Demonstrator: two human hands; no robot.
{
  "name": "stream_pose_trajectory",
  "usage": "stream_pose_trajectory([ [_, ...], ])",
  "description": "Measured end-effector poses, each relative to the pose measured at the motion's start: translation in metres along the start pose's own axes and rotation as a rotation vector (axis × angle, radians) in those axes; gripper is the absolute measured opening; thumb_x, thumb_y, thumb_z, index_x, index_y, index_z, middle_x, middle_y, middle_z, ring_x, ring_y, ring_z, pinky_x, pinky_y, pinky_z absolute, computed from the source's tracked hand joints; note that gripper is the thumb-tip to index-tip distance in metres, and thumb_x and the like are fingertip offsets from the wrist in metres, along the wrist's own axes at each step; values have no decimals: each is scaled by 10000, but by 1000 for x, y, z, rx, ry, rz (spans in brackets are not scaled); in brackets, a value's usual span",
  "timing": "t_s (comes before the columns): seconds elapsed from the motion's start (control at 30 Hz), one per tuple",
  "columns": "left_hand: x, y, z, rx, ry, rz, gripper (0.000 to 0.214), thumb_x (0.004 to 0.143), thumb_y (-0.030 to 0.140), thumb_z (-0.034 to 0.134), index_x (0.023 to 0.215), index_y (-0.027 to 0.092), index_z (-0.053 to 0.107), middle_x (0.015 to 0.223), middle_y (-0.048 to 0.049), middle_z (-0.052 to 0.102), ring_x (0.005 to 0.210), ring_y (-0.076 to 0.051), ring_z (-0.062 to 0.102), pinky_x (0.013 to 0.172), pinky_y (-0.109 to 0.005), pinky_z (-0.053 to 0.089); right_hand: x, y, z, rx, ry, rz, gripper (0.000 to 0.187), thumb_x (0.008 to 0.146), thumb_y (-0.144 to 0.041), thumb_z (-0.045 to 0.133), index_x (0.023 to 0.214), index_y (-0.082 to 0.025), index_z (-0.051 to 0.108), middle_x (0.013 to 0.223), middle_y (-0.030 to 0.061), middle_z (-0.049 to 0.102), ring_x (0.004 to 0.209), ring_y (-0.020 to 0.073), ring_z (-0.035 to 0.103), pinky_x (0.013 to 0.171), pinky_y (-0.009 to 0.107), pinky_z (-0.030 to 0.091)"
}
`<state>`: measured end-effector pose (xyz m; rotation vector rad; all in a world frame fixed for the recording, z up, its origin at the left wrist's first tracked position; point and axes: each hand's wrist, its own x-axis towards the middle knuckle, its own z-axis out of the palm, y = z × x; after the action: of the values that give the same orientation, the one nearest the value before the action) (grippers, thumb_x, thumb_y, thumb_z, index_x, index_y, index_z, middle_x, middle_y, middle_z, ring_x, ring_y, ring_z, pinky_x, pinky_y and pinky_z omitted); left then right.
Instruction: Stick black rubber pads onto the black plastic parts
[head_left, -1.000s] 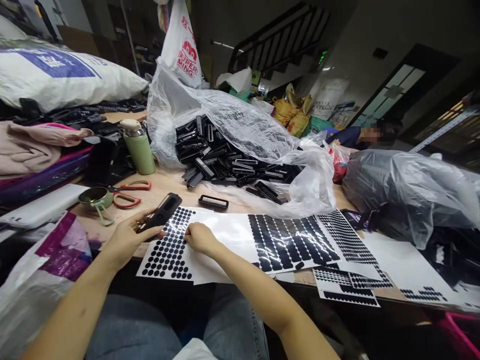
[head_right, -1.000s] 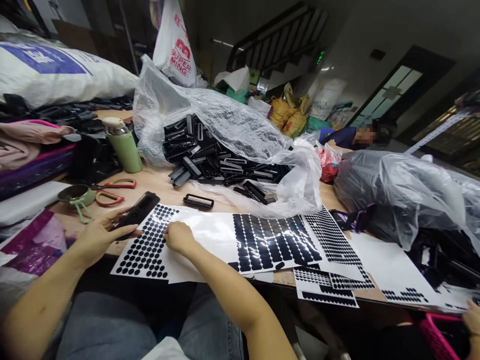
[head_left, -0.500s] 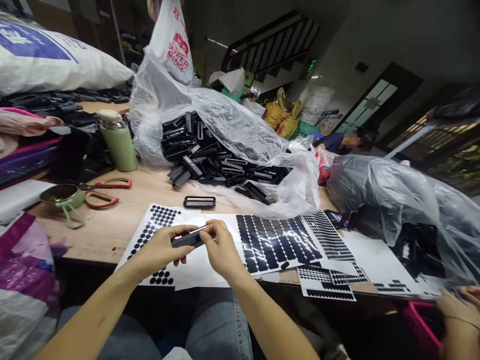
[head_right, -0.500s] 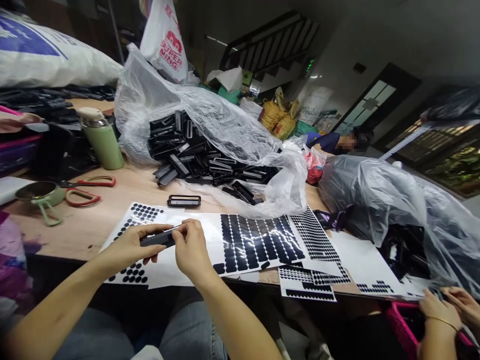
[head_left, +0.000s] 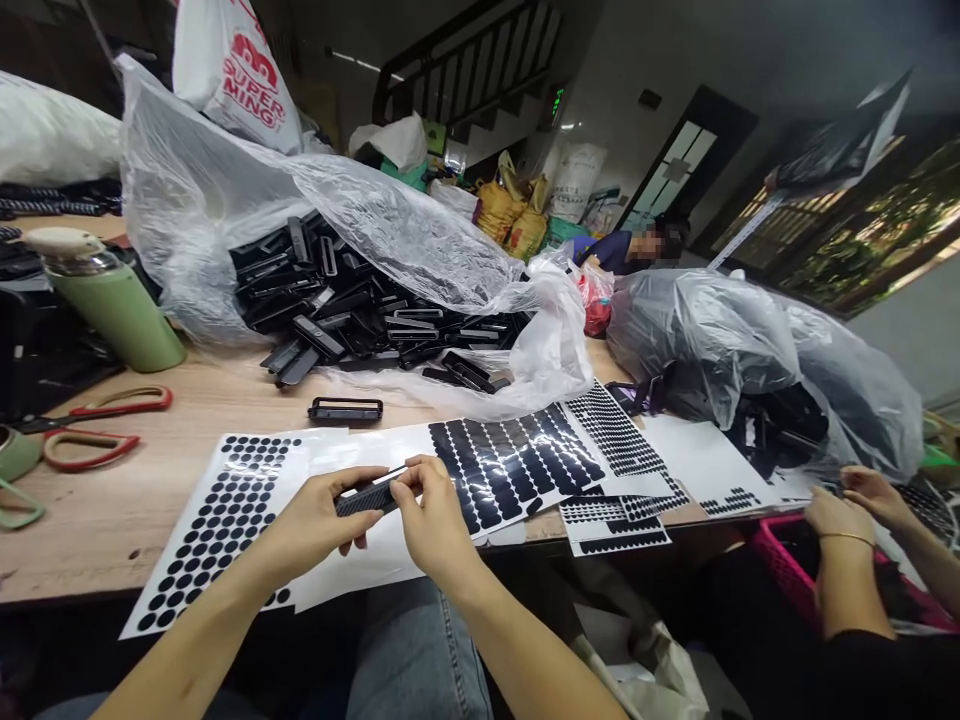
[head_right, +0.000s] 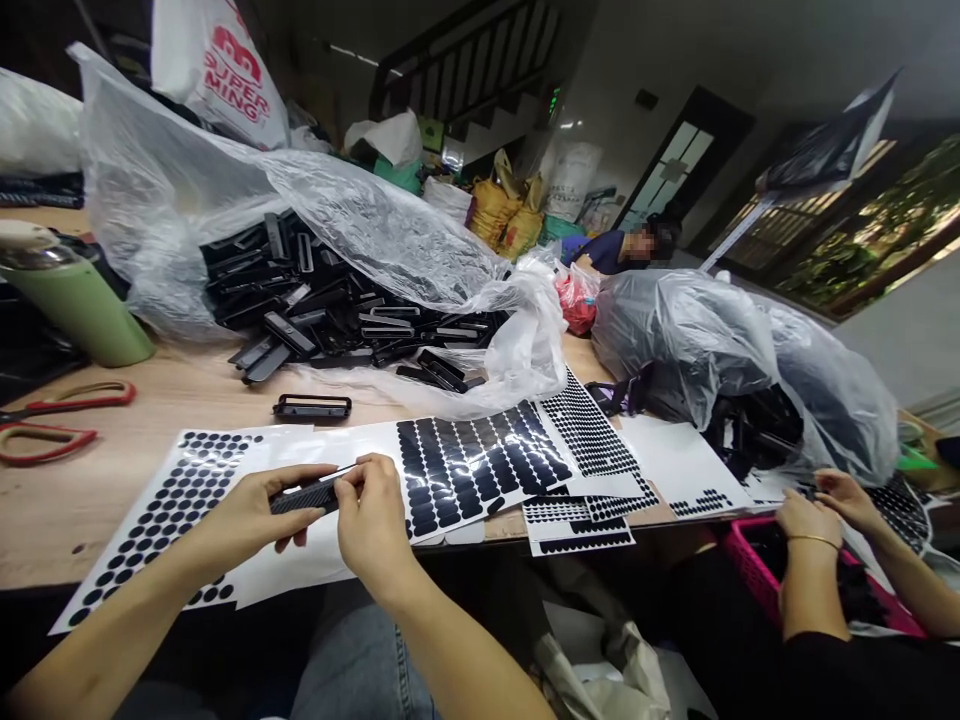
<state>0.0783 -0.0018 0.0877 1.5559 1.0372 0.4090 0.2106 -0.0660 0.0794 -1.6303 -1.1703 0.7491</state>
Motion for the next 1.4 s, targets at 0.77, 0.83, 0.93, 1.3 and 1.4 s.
stream_pose_trajectory([
  [0.77, 27, -51, 33, -87, -126, -126, 594, 685, 273, 645, 1236, 119, 485, 533, 17, 592, 525, -132, 575, 506, -224, 463, -36, 65, -22, -664, 108, 248, 85, 813, -149, 522, 884, -141, 568, 943, 117, 575, 918, 254, 570, 786, 351, 452],
  [0.83, 26, -50, 34, -97, -113, -119, 592, 683, 272, 647, 1234, 122, 489, 528, 18, 589, 525, -131, 572, 508, -224, 463, -37, 64, -25, -640, 98, 234, 88, 831, -140, 483, 861, -155, 565, 911, 97, 584, 880, 232, 583, 767, 337, 452],
  [0.93, 25, -51, 34, -127, -103, -118, 589, 672, 277, 655, 1222, 125, 506, 530, 17, 587, 527, -130, 571, 513, -228, 469, -37, 63, -27, -647, 120, 238, 123, 814, -190, 533, 928, -151, 553, 944, 104, 586, 913, 246, 578, 759, 341, 447],
  [1.3, 20, -48, 26, -91, -171, -49, 584, 680, 271, 659, 1226, 119, 523, 533, 12, 609, 492, -134, 571, 511, -241, 481, -27, 56, -51, 19, 47, 223, 98, 768, -273, 541, 747, -177, 542, 772, 23, 561, 735, 154, 531, 735, 309, 428],
  [1.4, 11, -36, 20, -123, -249, -53, 574, 692, 255, 652, 1235, 124, 518, 568, 9, 631, 526, -142, 585, 544, -255, 499, -16, 48, -62, 336, -54, 352, 205, 675, -344, 642, 716, -167, 546, 707, -12, 526, 668, 115, 503, 723, 297, 447],
])
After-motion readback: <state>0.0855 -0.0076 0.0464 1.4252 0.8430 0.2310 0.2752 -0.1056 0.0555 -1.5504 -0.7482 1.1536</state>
